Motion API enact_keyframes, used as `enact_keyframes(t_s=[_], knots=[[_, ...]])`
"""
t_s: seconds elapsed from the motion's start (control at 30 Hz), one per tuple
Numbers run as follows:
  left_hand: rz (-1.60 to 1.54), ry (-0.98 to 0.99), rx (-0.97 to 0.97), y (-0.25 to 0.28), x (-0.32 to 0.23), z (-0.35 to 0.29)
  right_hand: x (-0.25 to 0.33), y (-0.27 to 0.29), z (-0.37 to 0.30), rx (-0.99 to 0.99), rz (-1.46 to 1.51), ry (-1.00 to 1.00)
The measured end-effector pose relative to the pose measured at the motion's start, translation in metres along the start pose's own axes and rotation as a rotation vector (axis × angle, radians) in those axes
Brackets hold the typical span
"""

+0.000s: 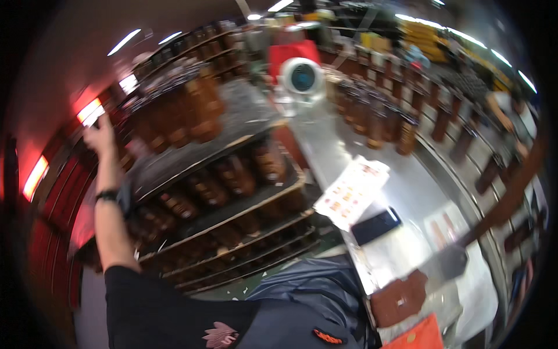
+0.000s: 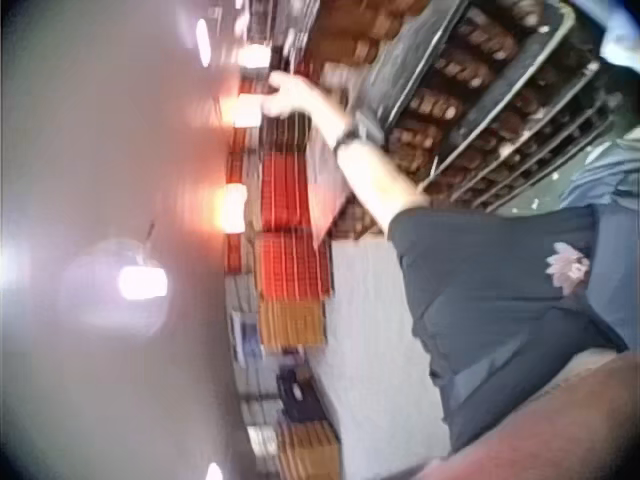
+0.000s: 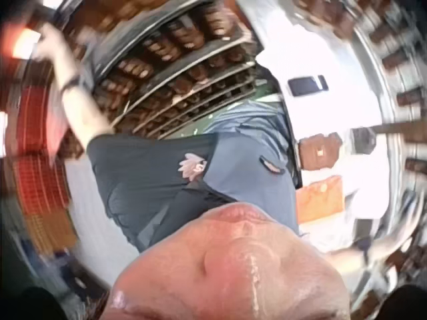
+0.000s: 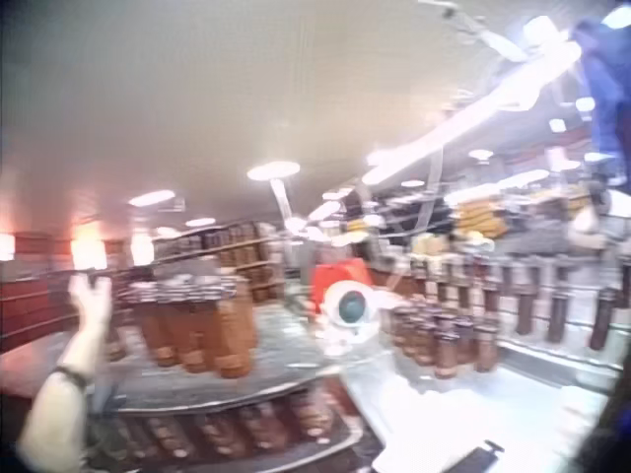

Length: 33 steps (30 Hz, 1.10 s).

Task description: Manually applying and smoothing labels onto brown glass bottles on a production line.

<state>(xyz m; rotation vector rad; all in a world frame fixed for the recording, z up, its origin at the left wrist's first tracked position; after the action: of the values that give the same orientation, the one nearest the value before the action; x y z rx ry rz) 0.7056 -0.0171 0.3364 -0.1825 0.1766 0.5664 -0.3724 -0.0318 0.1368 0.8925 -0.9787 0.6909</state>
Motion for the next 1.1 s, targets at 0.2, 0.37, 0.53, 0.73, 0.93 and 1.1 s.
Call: enact_keyframes(t_s=[0.2,0.37,0.53,0.73,0.93,1.1], knots=[[-0.434,-0.696,0.315,0.142,-0.213,-0.067,-0.126,0.081,0.072,-0.247,0.032,-0.319],[-0.685,-1.047,0.462,0.180,-0.324,-0.224,-0.127,0.079,0.150,-0.520,-0.501,-0.286],[-1.103,-0.945,0.699,0.198,-0.400,-0.291,-0.115,0.056,0.188,-0.545,-0.866,-0.114],[-1.517,-0.977,0.627,0.221,-0.475,-0.318,-0.092,0.017,0.151,-0.476,-1.044,-0.134],[-2.037,-0.929,1.023,0.278,-0.555,-0.330,0.019,-0.023,0.023,-0.440,-1.226,0.422],[-2.486,-0.528,1.421,0.333,-0.595,-0.330,0.136,-0.066,-0.041,-0.029,-0.901,0.363]])
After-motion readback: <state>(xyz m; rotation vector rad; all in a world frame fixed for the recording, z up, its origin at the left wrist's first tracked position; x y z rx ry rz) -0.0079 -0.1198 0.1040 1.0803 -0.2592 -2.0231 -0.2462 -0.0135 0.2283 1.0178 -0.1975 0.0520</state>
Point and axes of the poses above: each hand's wrist, its own z-axis towards the middle knuckle, its own y-axis out of the back of the hand, x = y × z, the point moved 2 cm from there along z, towards the middle knuckle, and after that the axes turned 2 degrees about z, right-handed, at the moved point
